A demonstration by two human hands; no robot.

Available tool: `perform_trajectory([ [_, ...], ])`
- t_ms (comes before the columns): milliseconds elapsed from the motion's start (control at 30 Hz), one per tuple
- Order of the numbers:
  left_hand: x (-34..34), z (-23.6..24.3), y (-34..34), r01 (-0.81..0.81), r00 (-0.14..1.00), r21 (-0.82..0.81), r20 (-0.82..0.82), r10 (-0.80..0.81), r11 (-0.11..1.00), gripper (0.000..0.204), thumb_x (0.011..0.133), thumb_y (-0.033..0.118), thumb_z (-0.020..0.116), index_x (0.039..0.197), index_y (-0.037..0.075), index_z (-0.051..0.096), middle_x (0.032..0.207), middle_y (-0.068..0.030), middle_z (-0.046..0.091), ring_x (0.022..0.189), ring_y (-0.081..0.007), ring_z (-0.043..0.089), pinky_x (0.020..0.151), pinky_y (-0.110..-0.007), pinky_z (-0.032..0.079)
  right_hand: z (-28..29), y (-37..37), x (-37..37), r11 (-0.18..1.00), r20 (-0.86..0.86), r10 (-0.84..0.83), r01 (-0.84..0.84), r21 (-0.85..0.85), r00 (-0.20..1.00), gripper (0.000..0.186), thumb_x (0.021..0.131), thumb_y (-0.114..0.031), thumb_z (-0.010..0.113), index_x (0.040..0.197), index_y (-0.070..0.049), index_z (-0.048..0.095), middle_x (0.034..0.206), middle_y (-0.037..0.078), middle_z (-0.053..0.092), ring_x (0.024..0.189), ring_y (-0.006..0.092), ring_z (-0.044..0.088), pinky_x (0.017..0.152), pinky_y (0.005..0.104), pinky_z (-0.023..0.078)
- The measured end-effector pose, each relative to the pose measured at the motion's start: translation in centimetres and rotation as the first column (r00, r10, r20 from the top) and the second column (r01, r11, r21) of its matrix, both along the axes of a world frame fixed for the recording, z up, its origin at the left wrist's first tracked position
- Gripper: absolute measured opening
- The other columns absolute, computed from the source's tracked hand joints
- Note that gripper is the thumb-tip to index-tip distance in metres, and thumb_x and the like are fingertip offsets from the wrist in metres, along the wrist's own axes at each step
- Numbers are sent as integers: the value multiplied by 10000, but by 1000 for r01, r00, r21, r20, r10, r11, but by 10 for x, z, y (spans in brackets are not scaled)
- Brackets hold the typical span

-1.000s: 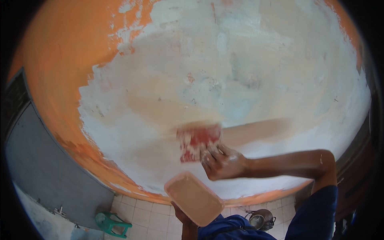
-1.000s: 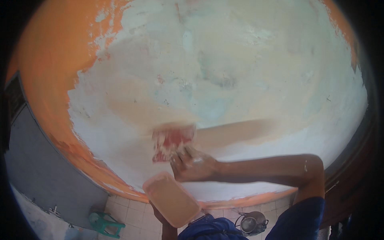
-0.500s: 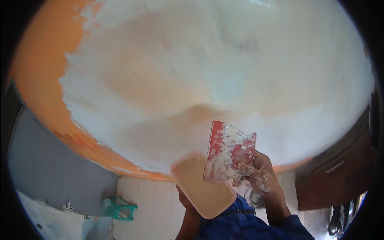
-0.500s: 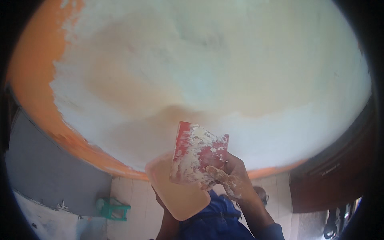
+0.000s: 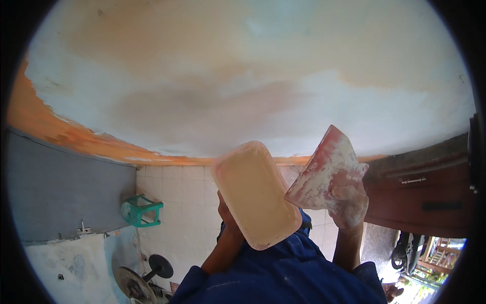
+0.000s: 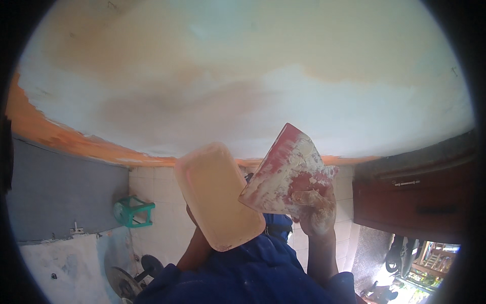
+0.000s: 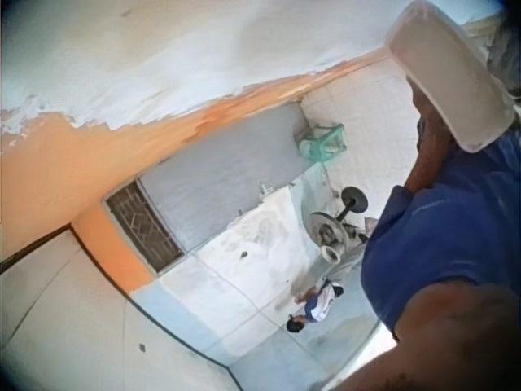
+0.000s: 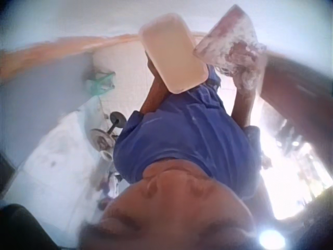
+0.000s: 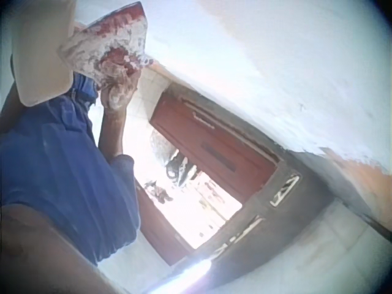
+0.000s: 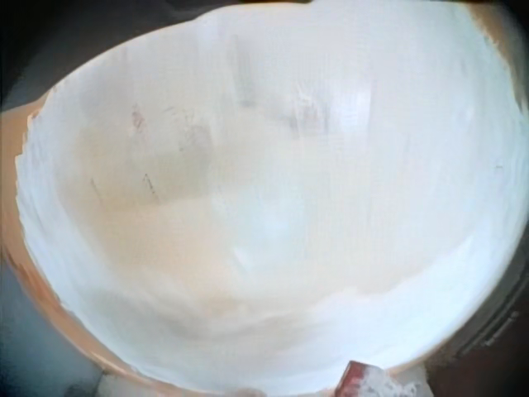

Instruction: The person applies plaster to an orange and cream colored wall using a spreading tool, periodically scooping more plaster from a plastic container.

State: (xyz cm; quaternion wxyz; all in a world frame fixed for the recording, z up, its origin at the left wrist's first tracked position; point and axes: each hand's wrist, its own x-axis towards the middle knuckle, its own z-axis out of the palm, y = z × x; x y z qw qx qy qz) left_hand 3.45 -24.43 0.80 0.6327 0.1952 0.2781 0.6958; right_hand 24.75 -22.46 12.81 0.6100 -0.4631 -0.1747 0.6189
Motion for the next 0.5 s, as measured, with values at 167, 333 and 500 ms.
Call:
perform_trajectory([
  [167,3,1,4,96,982,92,152,-110,991,476,936,342,312,1300,38,352,1241,-133,479,1098,-262,510,913,-390,446,9,3,14,962,332,232,-267,63,914,366,606,-29,556,962,51,532,789,76,558,691,161,557,610,264,460],
  [333,-4,-20,1,124,943,125,295,-157,984,574,881,375,380,1345,47,302,1309,-141,419,1180,-287,445,962,-414,404,19,5,-8,988,429,56,-113,107,902,327,683,-94,600,960,72,551,805,61,583,705,135,552,634,245,432],
  [500,-6,-12,7,138,935,223,291,-201,965,593,869,390,401,1345,52,299,1318,-140,408,1189,-286,434,963,-421,402,19,-11,-14,951,831,57,-283,123,553,338,782,-120,657,1016,79,518,859,127,629,786,145,605,673,270,482],
])
